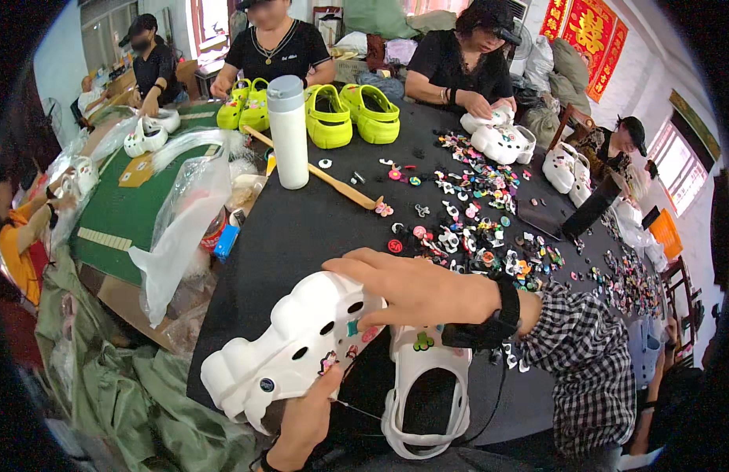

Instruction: Manually attaching various decorative charms into the holes of clog-style shoes at a manufacturing finishing table.

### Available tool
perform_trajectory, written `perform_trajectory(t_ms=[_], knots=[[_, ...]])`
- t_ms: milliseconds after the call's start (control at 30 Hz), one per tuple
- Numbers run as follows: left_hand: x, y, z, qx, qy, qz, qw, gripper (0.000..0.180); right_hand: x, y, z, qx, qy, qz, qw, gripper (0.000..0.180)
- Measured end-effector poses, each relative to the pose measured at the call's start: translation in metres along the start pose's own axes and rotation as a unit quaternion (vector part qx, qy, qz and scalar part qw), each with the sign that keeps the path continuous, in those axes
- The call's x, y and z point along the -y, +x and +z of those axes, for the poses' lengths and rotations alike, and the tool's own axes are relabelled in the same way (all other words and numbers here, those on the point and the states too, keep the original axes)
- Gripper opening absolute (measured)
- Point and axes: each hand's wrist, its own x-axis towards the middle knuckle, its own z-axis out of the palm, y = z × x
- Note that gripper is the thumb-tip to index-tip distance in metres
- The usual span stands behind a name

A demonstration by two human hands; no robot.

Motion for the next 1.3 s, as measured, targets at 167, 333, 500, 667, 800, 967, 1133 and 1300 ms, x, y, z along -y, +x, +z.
perform_trajectory(t_ms=[167, 333, 500, 667, 800, 967, 1133, 1300], knots=[[-0.032, 0.007, 0.012, -0.045, -0.134, -0.061, 0.988, 0.039, 0.003, -0.041, -0.014, -0.111, 0.000, 0.004, 0.994, 0.052], [-0.049, 0.008, 0.019, -0.012, -0.289, -0.060, 0.955, 0.051, 0.028, -0.089, -0.019, -0.153, 0.102, 0.013, 0.983, 0.022], [-0.055, 0.008, 0.042, -0.038, -0.292, -0.043, 0.955, 0.052, 0.053, -0.124, 0.024, -0.050, 0.120, -0.069, 0.989, 0.040], [-0.050, 0.000, 0.039, -0.014, -0.263, -0.021, 0.964, 0.050, 0.065, -0.123, 0.069, -0.025, 0.023, -0.105, 0.994, 0.057], [-0.045, -0.034, 0.005, 0.166, -0.424, 0.035, 0.889, 0.042, 0.059, -0.115, 0.084, -0.063, 0.036, -0.128, 0.989, 0.046], [-0.075, -0.054, 0.015, 0.080, -0.142, 0.084, 0.983, 0.052, 0.057, -0.118, 0.085, -0.048, 0.080, -0.119, 0.989, 0.042], [-0.088, -0.052, -0.030, -0.027, -0.059, 0.189, 0.980, 0.044, 0.056, -0.121, 0.080, -0.034, 0.093, -0.099, 0.990, 0.042], [-0.076, -0.020, -0.071, -0.186, 0.151, 0.279, 0.930, 0.038, 0.059, -0.122, 0.082, 0.013, 0.155, -0.100, 0.983, 0.036]])
